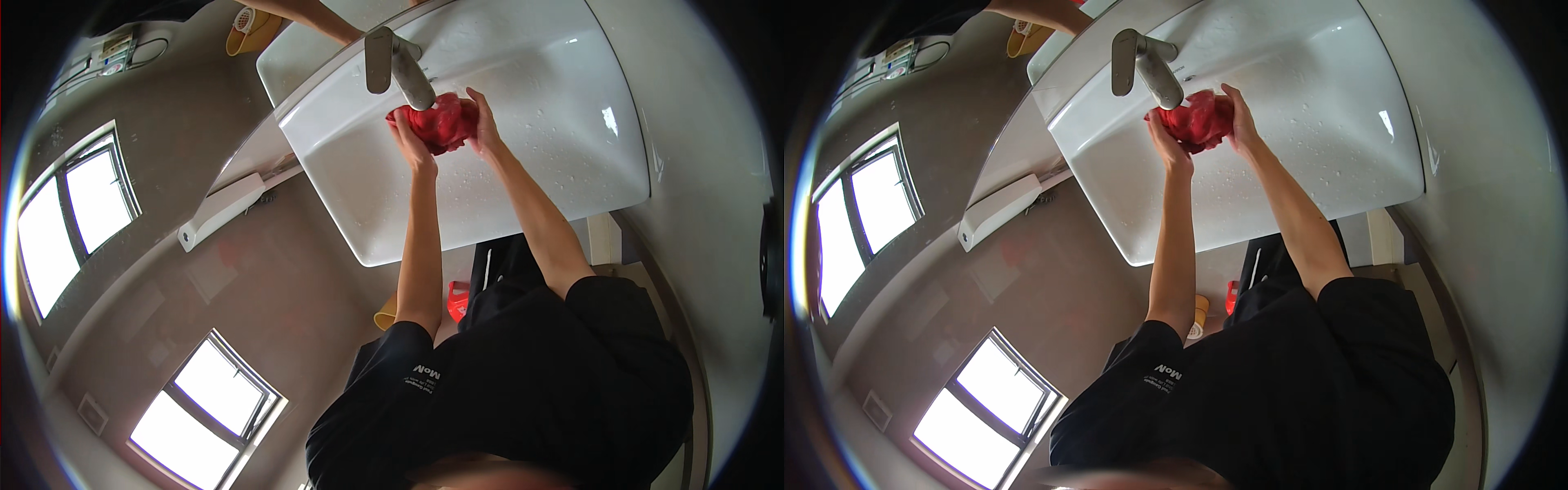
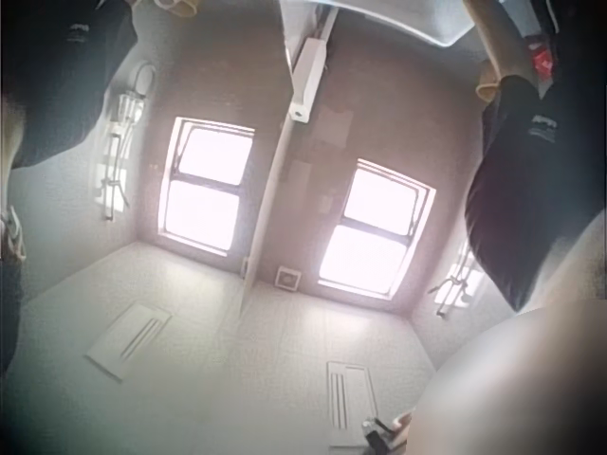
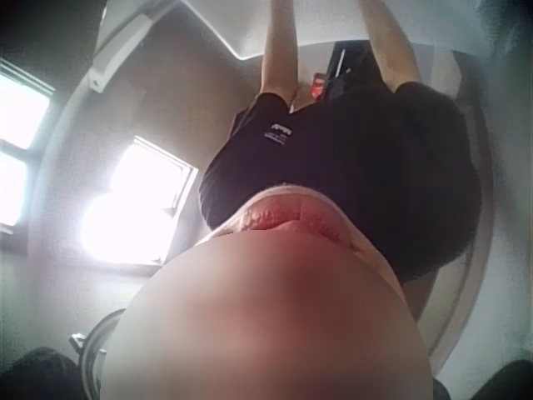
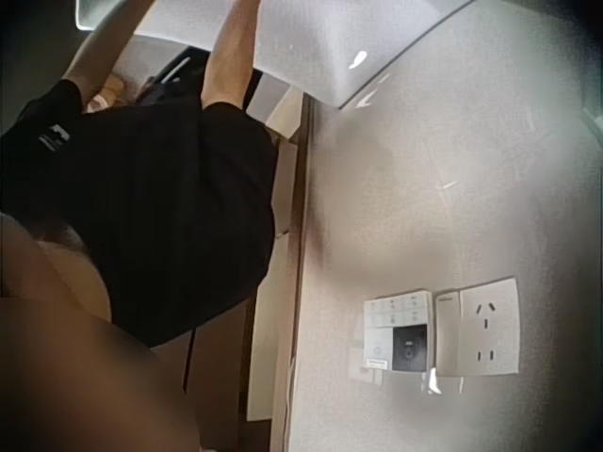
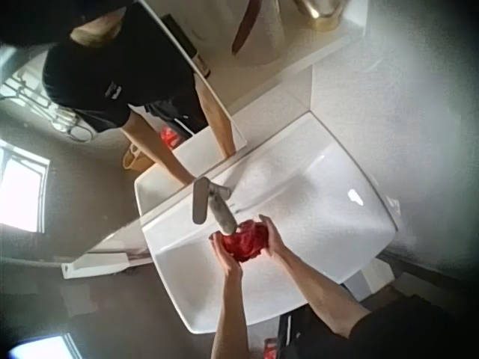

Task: Washing and wringing a red towel in a bathroom sink.

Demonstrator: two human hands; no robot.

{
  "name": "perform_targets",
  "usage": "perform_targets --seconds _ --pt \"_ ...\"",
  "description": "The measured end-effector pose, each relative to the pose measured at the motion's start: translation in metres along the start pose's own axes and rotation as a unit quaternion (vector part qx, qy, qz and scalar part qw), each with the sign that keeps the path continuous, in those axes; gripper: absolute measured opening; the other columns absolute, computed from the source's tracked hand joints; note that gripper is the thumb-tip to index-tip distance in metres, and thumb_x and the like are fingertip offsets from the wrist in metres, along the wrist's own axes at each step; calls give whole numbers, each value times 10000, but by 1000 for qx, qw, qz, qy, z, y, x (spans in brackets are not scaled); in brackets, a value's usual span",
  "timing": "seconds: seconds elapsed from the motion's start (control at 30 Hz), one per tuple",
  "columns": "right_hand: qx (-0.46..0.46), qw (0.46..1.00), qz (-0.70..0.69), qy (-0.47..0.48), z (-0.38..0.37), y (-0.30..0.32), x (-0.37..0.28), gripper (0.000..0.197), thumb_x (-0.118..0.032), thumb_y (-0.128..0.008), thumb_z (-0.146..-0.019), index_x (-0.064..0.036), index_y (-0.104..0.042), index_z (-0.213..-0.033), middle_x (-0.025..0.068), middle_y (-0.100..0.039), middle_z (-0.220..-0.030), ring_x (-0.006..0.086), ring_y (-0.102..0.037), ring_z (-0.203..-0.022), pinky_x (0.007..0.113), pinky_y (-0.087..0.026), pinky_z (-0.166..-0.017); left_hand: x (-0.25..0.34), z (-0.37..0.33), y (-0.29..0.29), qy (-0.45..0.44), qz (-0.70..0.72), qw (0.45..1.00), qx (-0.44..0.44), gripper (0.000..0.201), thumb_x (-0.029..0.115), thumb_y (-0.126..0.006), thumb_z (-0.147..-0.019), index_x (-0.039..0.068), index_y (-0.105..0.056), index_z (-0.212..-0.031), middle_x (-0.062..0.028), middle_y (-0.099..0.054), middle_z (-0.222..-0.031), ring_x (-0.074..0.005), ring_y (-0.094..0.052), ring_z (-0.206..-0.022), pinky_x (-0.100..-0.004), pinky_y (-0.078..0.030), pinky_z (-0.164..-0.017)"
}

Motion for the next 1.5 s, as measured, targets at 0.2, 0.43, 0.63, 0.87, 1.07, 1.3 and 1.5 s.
perform_targets --seconds 0.2,0.43,0.63,0.87,1.07,1.3,1.5 --pt "39 951 286 111 -14 -9 -13 336 -349 -570 -936 -41 -698 -973 30 -674 -880 142 -615 -779 304 -505 -728 -27 -6 -32 138 -81 975 -156 536 404 -629 -870 48 -485 -1244 -83 -560 -1156 -183 -574 -990 -313 -488 -851" --pt "186 796 551 168 -12 -36 -27 388 -400 -623 -855 -19 -692 -825 155 -674 -749 303 -661 -717 391 -500 -662 -48 -21 -14 43 -11 999 29 175 158 -642 -788 -3 -586 -831 -39 -580 -731 -130 -511 -633 -307 -437 -568" --pt "222 746 611 143 -11 -39 -24 354 -370 -665 -813 -19 -694 -774 167 -684 -776 314 -673 -730 393 -505 -663 -52 -20 -5 89 -25 994 61 309 243 -710 -798 -35 -618 -895 -69 -623 -809 -151 -547 -685 -310 -459 -604" --pt "74 849 447 273 9 -34 -43 430 -418 -611 -862 -2 -687 -938 145 -677 -907 255 -647 -884 331 -463 -852 -37 18 -32 404 156 878 -205 630 549 -536 -873 113 -486 -1324 -121 -554 -1289 -319 -545 -1174 -502 -444 -981" --pt "166 580 695 391 44 -92 -80 391 -304 -610 -876 -125 -592 -1223 150 -593 -1186 341 -502 -1160 414 -373 -982 -52 21 -44 344 271 866 -240 553 492 -383 -914 145 -509 -1326 -90 -557 -1323 -296 -544 -1194 -527 -418 -1003" --pt "-158 397 710 560 62 -235 -102 335 -193 -677 -845 -72 -640 -1155 127 -616 -1204 305 -574 -1114 399 -453 -950 -24 26 -40 257 378 873 -171 532 492 -333 -933 147 -527 -1287 -93 -568 -1294 -301 -548 -1189 -498 -462 -976" --pt "-216 307 770 516 35 -180 -95 189 -112 -603 -895 -21 -678 -1042 111 -633 -1207 274 -562 -1185 392 -447 -1006 -3 40 3 209 396 879 -166 593 552 -330 -929 135 -510 -1311 -91 -583 -1271 -296 -587 -1130 -446 -514 -893"
Point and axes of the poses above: each hand's wrist, its own z-axis away from the middle knuckle, its own y-axis out of the back of the hand, x = y × z, the point moved 5 cm from there along -z, towards the middle knuckle
